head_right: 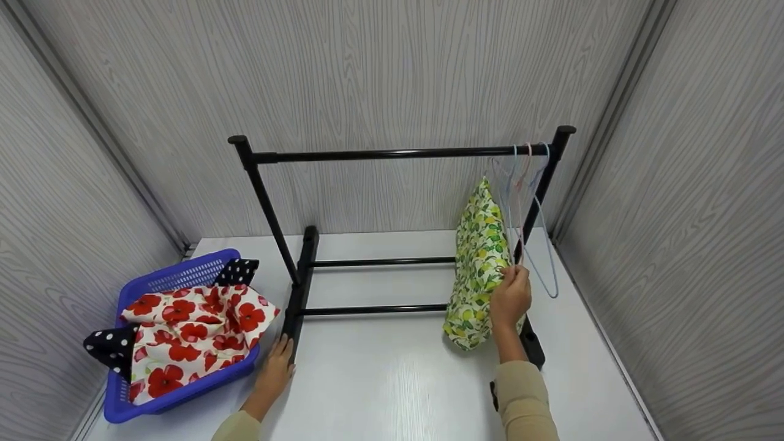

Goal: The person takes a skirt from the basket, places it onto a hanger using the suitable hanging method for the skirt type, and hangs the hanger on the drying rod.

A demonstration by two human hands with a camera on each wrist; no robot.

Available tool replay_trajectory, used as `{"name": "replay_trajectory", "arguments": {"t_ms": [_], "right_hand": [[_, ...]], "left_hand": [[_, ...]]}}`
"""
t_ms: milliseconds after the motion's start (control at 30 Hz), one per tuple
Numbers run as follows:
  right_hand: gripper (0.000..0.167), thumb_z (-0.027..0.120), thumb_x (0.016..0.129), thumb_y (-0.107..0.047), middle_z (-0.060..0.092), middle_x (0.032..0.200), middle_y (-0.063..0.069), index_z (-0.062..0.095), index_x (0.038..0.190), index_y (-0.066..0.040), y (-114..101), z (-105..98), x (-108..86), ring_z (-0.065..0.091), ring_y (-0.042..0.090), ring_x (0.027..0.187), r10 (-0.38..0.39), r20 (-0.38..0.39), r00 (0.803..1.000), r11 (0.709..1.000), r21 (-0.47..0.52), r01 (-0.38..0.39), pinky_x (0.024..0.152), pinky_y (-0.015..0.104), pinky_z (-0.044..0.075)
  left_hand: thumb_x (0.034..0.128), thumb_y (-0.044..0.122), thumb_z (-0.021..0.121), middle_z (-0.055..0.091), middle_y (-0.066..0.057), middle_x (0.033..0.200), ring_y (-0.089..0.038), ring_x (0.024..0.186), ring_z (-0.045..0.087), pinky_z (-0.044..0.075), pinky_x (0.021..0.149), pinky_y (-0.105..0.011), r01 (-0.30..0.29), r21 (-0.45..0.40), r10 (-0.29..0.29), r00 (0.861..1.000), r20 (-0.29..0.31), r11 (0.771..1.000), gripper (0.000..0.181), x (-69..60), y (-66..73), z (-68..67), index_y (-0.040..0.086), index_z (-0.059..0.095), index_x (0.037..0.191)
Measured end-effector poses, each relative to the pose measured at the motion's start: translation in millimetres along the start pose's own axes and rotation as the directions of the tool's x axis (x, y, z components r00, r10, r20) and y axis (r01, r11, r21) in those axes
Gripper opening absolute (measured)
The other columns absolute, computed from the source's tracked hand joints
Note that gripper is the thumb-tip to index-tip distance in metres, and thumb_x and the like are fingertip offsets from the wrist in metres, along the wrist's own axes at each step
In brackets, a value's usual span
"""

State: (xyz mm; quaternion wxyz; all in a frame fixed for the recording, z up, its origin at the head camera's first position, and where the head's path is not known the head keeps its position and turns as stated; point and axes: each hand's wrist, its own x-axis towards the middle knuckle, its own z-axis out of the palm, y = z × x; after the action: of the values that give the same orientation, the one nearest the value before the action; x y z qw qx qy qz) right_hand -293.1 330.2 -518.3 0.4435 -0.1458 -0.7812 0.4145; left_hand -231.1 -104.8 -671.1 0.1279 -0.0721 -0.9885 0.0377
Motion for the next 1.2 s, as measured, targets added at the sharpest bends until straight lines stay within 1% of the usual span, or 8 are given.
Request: {"name": "replay_trajectory", "arguments": {"t_ms": [100, 233, 433, 567, 767, 1000, 1100, 1200], "right_hand": [[0.028, 0.039, 0.100, -0.017, 0.066, 0.093, 0.020, 0.056, 0.100, 0.006, 3, -3, -0.3, 0.035, -0.011, 0.062, -0.006, 0.026, 1.000, 1.000, 0.020, 0.005, 0.061, 0.026, 0.031], [0.027, 0.041, 0.099, -0.013, 0.061, 0.093, 0.024, 0.056, 0.099, 0.009, 9, -6, -5.4, 0.037, -0.009, 0.074, -0.034, 0.029, 0.999, 0.998, 0.054, 0.032, 0.069, 0.028, 0.034], [0.026, 0.045, 0.097, -0.012, 0.058, 0.092, 0.025, 0.054, 0.104, 0.010, 26, -13, -22.8, 0.037, -0.008, 0.077, -0.010, 0.049, 0.999, 0.999, 0.038, 0.008, 0.070, 0.025, 0.034], [0.025, 0.048, 0.095, -0.010, 0.054, 0.092, 0.027, 0.054, 0.107, 0.011, 38, -20, -34.4, 0.039, 0.005, 0.079, -0.014, 0.068, 0.998, 1.000, 0.026, 0.012, 0.072, 0.033, 0.032], [0.028, 0.052, 0.093, -0.007, 0.054, 0.105, 0.031, 0.051, 0.113, 0.012, 53, -31, -47.3, 0.047, 0.033, 0.096, -0.028, 0.077, 0.997, 0.999, 0.036, 0.025, 0.083, 0.046, 0.036], [0.025, 0.050, 0.092, -0.004, 0.055, 0.107, 0.032, 0.053, 0.111, 0.013, 78, -42, -63.0, 0.048, 0.043, 0.101, 0.001, 0.087, 0.996, 1.000, -0.020, 0.000, 0.083, 0.054, 0.038], [0.022, 0.053, 0.090, -0.001, 0.057, 0.103, 0.034, 0.056, 0.106, 0.014, 92, -47, -68.7, 0.050, 0.046, 0.097, 0.000, 0.099, 0.995, 0.997, -0.074, 0.007, 0.082, 0.054, 0.038], [0.021, 0.055, 0.087, 0.003, 0.059, 0.099, 0.035, 0.058, 0.103, 0.016, 105, -52, -73.0, 0.051, 0.049, 0.096, -0.017, 0.140, 0.990, 0.991, -0.127, 0.035, 0.085, 0.054, 0.038]], "left_hand": [[0.0800, 0.019, 0.070, 0.054, -0.017, 0.130, -0.031, 0.121, 0.051, 0.043, 0.100, -0.034, 0.014, -0.058, -0.015, 1.000, -0.005, 0.998, 0.050, 0.3, -0.1, 0.5, -0.001, 0.056, 0.124], [0.0797, 0.018, 0.070, 0.053, -0.018, 0.131, -0.032, 0.121, 0.051, 0.043, 0.099, -0.035, 0.026, -0.093, -0.024, 1.000, 0.017, 0.995, 0.051, 0.8, -1.3, -0.2, -0.001, 0.055, 0.124], [0.0814, 0.021, 0.069, 0.052, -0.017, 0.133, -0.031, 0.123, 0.050, 0.043, 0.100, -0.035, 0.009, -0.042, -0.007, 0.999, 0.054, 0.999, 0.053, 0.3, -3.0, -1.2, 0.000, 0.053, 0.127], [0.0829, 0.024, 0.068, 0.050, -0.016, 0.135, -0.029, 0.126, 0.048, 0.041, 0.102, -0.035, 0.004, -0.011, -0.003, 0.997, 0.080, 1.000, 0.053, -0.2, -2.4, -1.5, 0.002, 0.052, 0.129], [0.0838, 0.026, 0.067, 0.049, -0.015, 0.136, -0.029, 0.127, 0.047, 0.040, 0.103, -0.035, -0.008, 0.003, 0.008, 0.995, 0.096, 1.000, 0.053, 0.2, -0.6, -2.3, 0.003, 0.052, 0.130], [0.0831, 0.023, 0.067, 0.050, -0.017, 0.135, -0.031, 0.125, 0.048, 0.042, 0.101, -0.036, 0.004, -0.052, 0.000, 0.998, 0.064, 0.999, 0.052, 1.2, -1.7, 1.3, 0.001, 0.053, 0.128], [0.0816, 0.020, 0.069, 0.051, -0.018, 0.133, -0.032, 0.123, 0.049, 0.043, 0.100, -0.036, 0.003, -0.083, -0.001, 0.999, 0.034, 0.997, 0.051, 1.3, -2.5, 2.2, 0.000, 0.054, 0.126], [0.0810, 0.020, 0.069, 0.051, -0.018, 0.132, -0.032, 0.122, 0.050, 0.044, 0.099, -0.035, -0.004, -0.069, 0.005, 1.000, 0.024, 0.998, 0.051, 2.0, -3.4, 2.1, -0.001, 0.055, 0.125]]}}
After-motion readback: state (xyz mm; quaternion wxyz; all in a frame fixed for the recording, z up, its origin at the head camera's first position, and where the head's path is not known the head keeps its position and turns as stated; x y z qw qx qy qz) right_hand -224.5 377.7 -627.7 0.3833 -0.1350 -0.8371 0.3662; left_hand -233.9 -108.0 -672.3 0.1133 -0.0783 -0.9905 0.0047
